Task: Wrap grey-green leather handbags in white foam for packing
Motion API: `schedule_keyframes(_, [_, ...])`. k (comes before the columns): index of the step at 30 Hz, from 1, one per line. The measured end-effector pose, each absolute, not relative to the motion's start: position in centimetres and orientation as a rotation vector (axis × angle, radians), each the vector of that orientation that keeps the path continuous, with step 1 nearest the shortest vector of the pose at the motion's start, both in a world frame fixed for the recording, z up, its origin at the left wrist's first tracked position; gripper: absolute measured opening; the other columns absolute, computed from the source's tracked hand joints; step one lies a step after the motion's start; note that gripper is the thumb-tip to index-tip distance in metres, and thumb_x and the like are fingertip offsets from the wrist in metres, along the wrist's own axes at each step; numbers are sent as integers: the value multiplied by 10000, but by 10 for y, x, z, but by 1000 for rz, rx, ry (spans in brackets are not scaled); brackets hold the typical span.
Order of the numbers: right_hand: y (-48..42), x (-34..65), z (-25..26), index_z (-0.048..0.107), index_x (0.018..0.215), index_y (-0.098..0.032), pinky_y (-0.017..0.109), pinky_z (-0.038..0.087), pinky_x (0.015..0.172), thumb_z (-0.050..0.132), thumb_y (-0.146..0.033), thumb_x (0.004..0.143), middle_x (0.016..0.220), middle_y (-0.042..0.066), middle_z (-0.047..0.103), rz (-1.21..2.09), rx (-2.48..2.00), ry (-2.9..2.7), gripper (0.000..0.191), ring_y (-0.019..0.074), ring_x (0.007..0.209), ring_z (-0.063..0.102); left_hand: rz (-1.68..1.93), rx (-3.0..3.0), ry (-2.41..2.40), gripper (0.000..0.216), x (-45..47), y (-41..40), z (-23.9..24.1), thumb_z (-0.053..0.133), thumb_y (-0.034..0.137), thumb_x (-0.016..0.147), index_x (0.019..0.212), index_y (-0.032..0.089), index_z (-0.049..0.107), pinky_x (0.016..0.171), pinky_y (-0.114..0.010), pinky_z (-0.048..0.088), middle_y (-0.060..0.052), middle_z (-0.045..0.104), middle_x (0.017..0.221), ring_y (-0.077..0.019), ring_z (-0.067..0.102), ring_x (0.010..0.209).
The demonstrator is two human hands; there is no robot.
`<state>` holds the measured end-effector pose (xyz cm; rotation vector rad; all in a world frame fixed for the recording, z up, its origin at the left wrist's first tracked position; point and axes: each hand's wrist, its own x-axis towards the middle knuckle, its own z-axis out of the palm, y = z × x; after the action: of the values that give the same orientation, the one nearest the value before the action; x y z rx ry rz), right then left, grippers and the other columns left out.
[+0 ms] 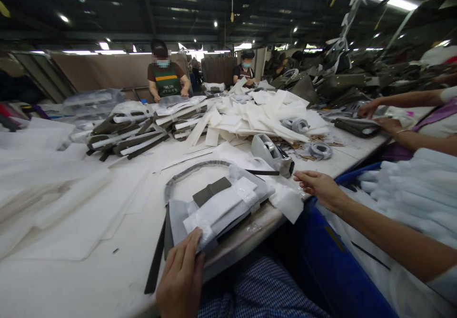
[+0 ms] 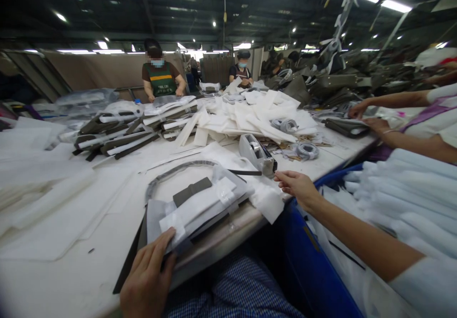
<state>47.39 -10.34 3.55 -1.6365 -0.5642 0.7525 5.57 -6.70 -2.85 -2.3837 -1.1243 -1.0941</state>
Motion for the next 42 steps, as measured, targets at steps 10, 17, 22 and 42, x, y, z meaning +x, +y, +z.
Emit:
schedule_keyframes(10, [-117,516,39,750,829,-196,290,504,572,666,-528,778,794,69,756,353,-2082,-1171,346,167,584,637,-1075,-2424,-1130,337,51,-67,-20,529,241,966,1288,174,602,995,-389,430,-63,724,1138,-254,641,1014])
schedule_keyframes(17, [-132,481,91,769,986,-295,312,514,757,519,-384,912,990,22,768,-14,-1831,-2110,275,224,868,717,-1140,-2465,-1195,306,52,-66,-20,559,211,952,1251,177,614,916,-321,466,-56,731,1124,-223,654,985])
schedule_keyframes(22, [-98,399,130,790,921,-319,261,509,711,681,-431,839,900,44,765,529,-1499,-2310,177,194,798,709,-1204,-2483,-1265,318,56,-70,-21,588,177,928,1245,182,609,947,-342,466,-58,724,1149,-228,649,1004])
schedule_keyframes(42, [64,208,110,774,836,-252,261,274,548,724,-331,784,709,-12,722,594,-675,-3493,107,118,558,512,-1404,-2502,-1435,288,63,-75,-21,632,126,887,1165,195,606,907,-378,529,-65,720,1124,-225,646,1013])
